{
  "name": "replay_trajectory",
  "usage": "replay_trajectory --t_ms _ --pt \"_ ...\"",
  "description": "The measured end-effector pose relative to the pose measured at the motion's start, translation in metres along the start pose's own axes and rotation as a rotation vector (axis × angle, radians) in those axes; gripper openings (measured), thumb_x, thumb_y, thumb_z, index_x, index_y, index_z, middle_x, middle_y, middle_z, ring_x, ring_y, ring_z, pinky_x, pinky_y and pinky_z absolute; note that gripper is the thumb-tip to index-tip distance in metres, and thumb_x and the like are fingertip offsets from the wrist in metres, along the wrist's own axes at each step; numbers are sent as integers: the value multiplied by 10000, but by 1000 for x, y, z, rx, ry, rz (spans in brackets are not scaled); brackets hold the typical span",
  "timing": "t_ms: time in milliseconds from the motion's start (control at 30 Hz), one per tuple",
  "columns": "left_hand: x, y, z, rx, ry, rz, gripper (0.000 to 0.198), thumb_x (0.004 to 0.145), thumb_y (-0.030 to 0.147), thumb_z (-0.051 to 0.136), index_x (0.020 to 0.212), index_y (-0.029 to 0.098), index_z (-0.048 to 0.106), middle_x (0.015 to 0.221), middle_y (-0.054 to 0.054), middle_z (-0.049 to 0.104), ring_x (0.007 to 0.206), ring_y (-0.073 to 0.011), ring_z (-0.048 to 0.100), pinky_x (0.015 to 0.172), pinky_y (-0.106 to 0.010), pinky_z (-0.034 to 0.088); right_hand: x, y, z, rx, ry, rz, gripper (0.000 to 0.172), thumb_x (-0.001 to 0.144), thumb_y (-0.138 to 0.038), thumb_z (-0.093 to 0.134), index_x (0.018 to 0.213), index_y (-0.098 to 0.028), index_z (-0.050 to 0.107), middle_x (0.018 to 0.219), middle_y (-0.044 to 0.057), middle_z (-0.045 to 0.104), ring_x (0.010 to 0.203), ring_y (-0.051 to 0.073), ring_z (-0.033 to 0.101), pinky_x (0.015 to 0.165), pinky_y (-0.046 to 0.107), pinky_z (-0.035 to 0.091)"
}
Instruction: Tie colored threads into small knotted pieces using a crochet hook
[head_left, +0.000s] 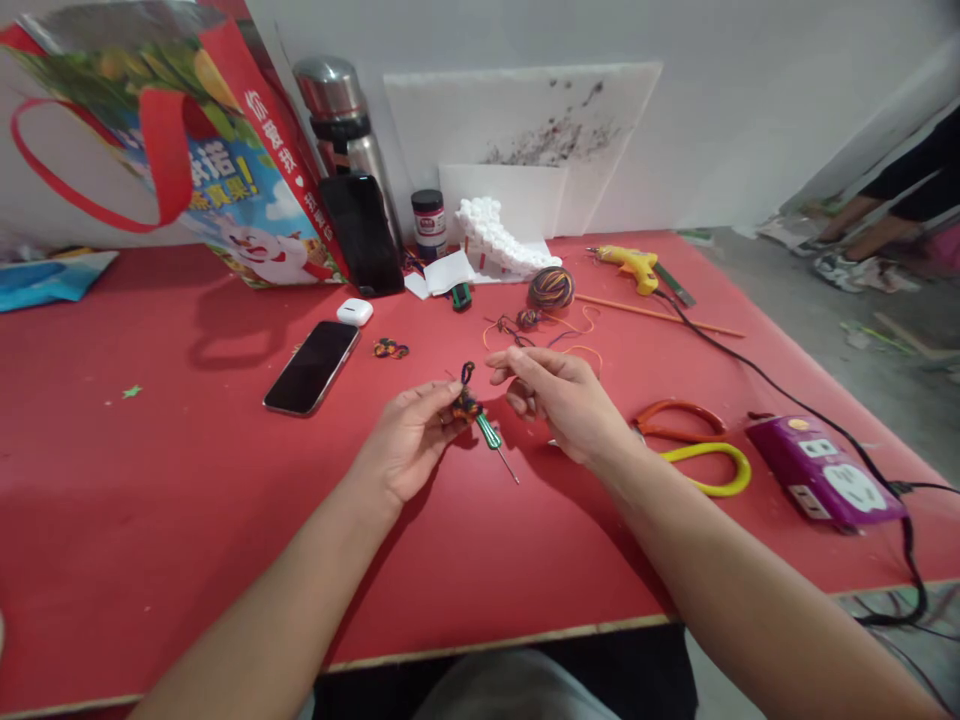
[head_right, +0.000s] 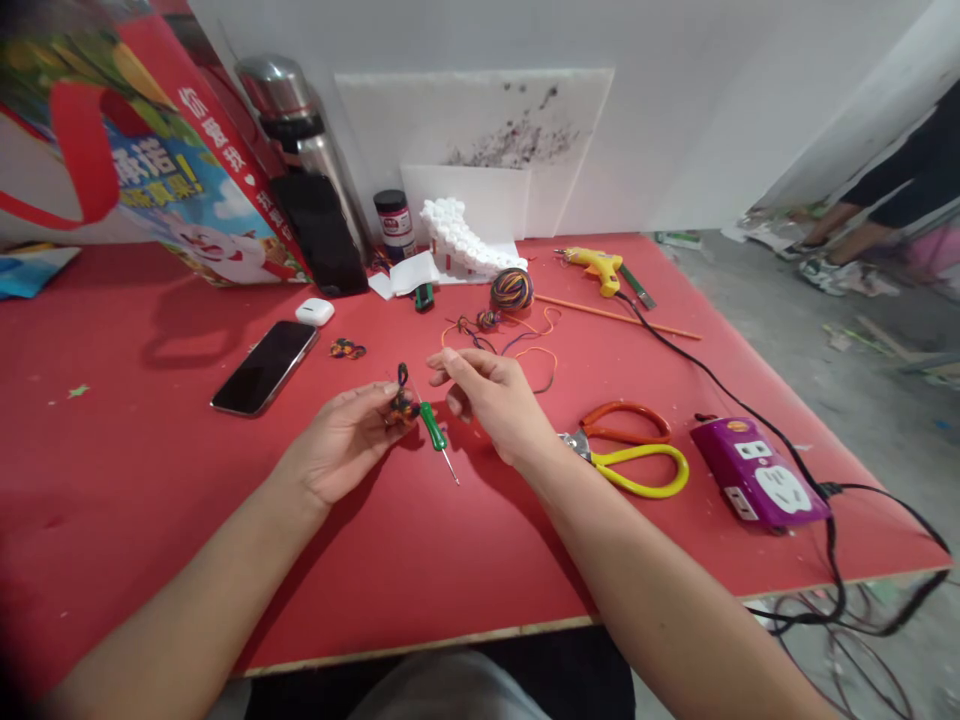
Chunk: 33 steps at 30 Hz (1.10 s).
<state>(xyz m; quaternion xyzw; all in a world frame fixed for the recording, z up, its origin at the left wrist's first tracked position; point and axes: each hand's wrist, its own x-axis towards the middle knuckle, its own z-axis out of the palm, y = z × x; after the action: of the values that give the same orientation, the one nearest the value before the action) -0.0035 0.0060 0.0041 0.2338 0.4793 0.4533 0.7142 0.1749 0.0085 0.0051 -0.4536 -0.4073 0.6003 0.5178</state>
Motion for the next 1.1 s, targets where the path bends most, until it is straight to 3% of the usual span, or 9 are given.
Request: replay_trajectory --t_ms 167,367,600,700,767,833,933,1100 --pt "-2 -2 3 45 -27 68 270 578 273 948 686 123 750 726 -41 743 703 -128 672 709 -233 539 -3 1 5 -53 -60 19 429 639 -442 937 910 -164 755 755 -12 695 517 56 485 483 230 365" --pt "-6 -5 9 127 -98 112 294 614 311 942 664 146 704 673 -19 711 630 -119 631 634 -236 509 -5 6 8 -12 -77 42 372 664 -439 916 685 -177 652 522 -61 550 442 59 410 407 210 306" --pt "-4 -5 5 170 -148 68 251 624 264 929 684 137 722 702 -17 685 656 -107 604 660 -232 491 0 -3 0 469 -184 404 337 590 -277 952 692 -134 664 559 -93 472 445 -3 237 371 137 205" --pt "-4 -3 4 174 -169 28 252 611 270 936 676 135 733 677 -15 673 632 -104 580 644 -236 480 0 -4 0 516 -189 437 306 594 -243 958 715 -125 702 558 -101 439 452 -4 207 361 126 191" --pt "-5 -2 4 168 -175 9 258 604 282 942 677 132 745 678 -21 683 638 -108 585 647 -239 482 -2 -4 1 478 -159 401 273 618 -228 947 784 -127 755 595 -80 496 461 0 266 369 123 227" --pt "-6 0 5 133 -165 -2 265 594 292 949 683 128 761 698 -31 703 669 -117 607 668 -239 495 -6 -5 3 397 -140 350 288 643 -216 933 893 -158 801 691 -41 600 503 18 406 406 131 326" --pt "-9 3 6 42 -131 -11 261 560 272 953 685 125 777 721 -37 725 701 -121 630 676 -228 502 -11 -5 6 246 -197 274 433 644 -180 920 1059 -253 820 891 -9 694 635 85 612 506 198 474" --pt "-9 5 6 -44 -35 3 207 548 215 928 637 128 763 668 -15 698 652 -89 587 639 -203 483 -13 2 8 103 -263 150 635 648 -117 896 1242 -302 767 935 -32 677 660 83 619 525 212 467"
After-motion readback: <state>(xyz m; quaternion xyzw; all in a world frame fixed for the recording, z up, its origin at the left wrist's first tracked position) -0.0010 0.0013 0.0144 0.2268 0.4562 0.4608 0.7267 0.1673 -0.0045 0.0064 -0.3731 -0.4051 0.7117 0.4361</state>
